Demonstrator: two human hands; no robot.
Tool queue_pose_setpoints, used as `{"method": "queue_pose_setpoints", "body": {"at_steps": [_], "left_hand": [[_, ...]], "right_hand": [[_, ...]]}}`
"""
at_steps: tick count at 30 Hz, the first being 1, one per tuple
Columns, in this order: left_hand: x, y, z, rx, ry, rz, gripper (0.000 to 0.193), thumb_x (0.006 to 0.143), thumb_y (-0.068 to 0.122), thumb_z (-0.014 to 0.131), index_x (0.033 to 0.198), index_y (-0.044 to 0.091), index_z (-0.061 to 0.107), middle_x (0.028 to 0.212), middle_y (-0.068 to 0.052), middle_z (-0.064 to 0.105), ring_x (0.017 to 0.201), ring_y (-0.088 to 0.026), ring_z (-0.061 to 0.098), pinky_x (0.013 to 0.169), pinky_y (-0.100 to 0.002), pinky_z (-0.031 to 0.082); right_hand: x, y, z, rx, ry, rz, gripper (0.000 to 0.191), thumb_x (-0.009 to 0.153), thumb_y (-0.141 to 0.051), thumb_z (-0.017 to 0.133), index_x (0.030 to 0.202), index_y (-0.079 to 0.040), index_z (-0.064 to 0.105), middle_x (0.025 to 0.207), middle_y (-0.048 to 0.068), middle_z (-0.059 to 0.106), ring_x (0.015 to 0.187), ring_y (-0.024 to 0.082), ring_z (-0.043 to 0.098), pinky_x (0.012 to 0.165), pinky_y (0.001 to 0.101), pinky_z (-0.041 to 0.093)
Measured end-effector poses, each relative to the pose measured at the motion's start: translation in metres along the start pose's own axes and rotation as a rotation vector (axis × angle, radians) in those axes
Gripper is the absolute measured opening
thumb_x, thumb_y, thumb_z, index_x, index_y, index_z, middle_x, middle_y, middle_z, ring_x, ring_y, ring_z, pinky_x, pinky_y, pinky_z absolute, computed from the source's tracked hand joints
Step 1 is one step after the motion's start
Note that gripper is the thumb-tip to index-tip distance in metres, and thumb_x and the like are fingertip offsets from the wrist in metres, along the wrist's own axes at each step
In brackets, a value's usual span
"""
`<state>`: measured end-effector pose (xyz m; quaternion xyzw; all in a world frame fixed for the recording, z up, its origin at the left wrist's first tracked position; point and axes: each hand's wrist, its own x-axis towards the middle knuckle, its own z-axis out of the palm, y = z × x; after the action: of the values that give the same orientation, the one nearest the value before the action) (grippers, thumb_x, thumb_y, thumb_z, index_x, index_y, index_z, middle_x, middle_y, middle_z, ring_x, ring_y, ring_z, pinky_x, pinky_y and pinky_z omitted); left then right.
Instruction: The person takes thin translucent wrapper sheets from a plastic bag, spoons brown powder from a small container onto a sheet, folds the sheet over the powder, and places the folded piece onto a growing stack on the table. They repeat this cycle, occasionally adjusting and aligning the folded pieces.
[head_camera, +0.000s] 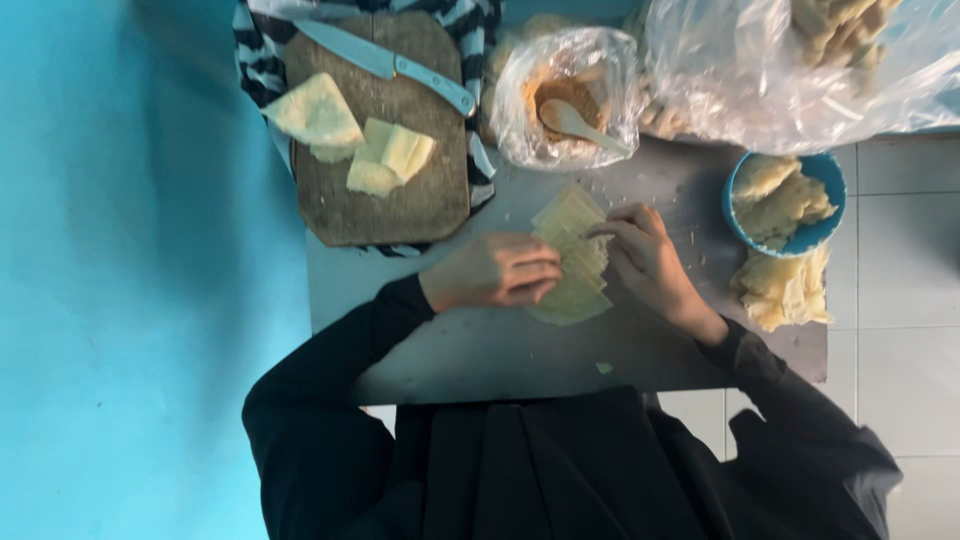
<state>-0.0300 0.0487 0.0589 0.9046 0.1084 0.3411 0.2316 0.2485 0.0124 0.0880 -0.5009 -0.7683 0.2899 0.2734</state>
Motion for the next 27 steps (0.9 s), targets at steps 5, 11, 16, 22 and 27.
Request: {"method": "queue_pose_setpoints", "body": {"at_steps": [5, 11, 16, 22, 27], "left_hand": [[-0.001, 0.000, -0.003, 0.138, 0.037, -0.011, 0.021, 0.090, 0.017, 0.075, 0.107, 0.005, 0.074, 0.117, -0.007, 0.071, 0.110, -0.026, 0.070, 0.094, -0.037, 0.057], [-0.002, 0.001, 0.003, 0.243, -0.006, 0.004, 0.024, 0.092, 0.016, 0.074, 0.109, 0.000, 0.074, 0.115, -0.008, 0.073, 0.115, -0.024, 0.069, 0.097, -0.036, 0.056], [-0.004, 0.000, 0.004, 0.253, -0.012, 0.006, 0.023, 0.092, 0.016, 0.073, 0.109, 0.000, 0.074, 0.115, -0.007, 0.073, 0.117, -0.023, 0.069, 0.099, -0.035, 0.056], [-0.006, -0.001, 0.006, 0.233, -0.007, -0.005, 0.023, 0.093, 0.015, 0.073, 0.111, 0.000, 0.074, 0.116, -0.007, 0.073, 0.117, -0.024, 0.068, 0.098, -0.035, 0.056], [-0.006, -0.004, 0.005, 0.231, -0.017, 0.004, 0.025, 0.088, 0.015, 0.073, 0.108, 0.001, 0.074, 0.115, -0.008, 0.073, 0.116, -0.025, 0.069, 0.098, -0.036, 0.055]], "right_hand": [[0.004, 0.001, 0.013, -0.082, -0.001, -0.045, 0.041, 0.087, 0.010, 0.064, 0.122, -0.009, 0.072, 0.117, 0.011, 0.057, 0.111, 0.031, 0.054, 0.098, 0.0398, 0.049], [-0.010, -0.015, 0.010, -0.650, -0.014, -0.252, 0.059, 0.083, -0.006, 0.066, 0.140, -0.022, 0.066, 0.122, 0.008, 0.056, 0.115, 0.028, 0.053, 0.096, 0.0389, 0.048], [-0.013, -0.006, 0.004, -1.118, 0.028, -0.459, 0.069, 0.093, -0.038, 0.066, 0.159, -0.024, 0.051, 0.131, 0.009, 0.053, 0.115, 0.025, 0.049, 0.089, 0.0335, 0.045], [-0.017, 0.003, 0.002, -1.087, 0.030, -0.416, 0.066, 0.096, -0.028, 0.066, 0.160, -0.022, 0.050, 0.138, 0.005, 0.053, 0.121, 0.023, 0.050, 0.093, 0.0344, 0.044], [-0.018, -0.004, 0.007, -1.008, -0.022, -0.450, 0.069, 0.090, -0.025, 0.065, 0.158, -0.028, 0.050, 0.137, 0.006, 0.053, 0.118, 0.024, 0.051, 0.094, 0.0354, 0.046]]}}
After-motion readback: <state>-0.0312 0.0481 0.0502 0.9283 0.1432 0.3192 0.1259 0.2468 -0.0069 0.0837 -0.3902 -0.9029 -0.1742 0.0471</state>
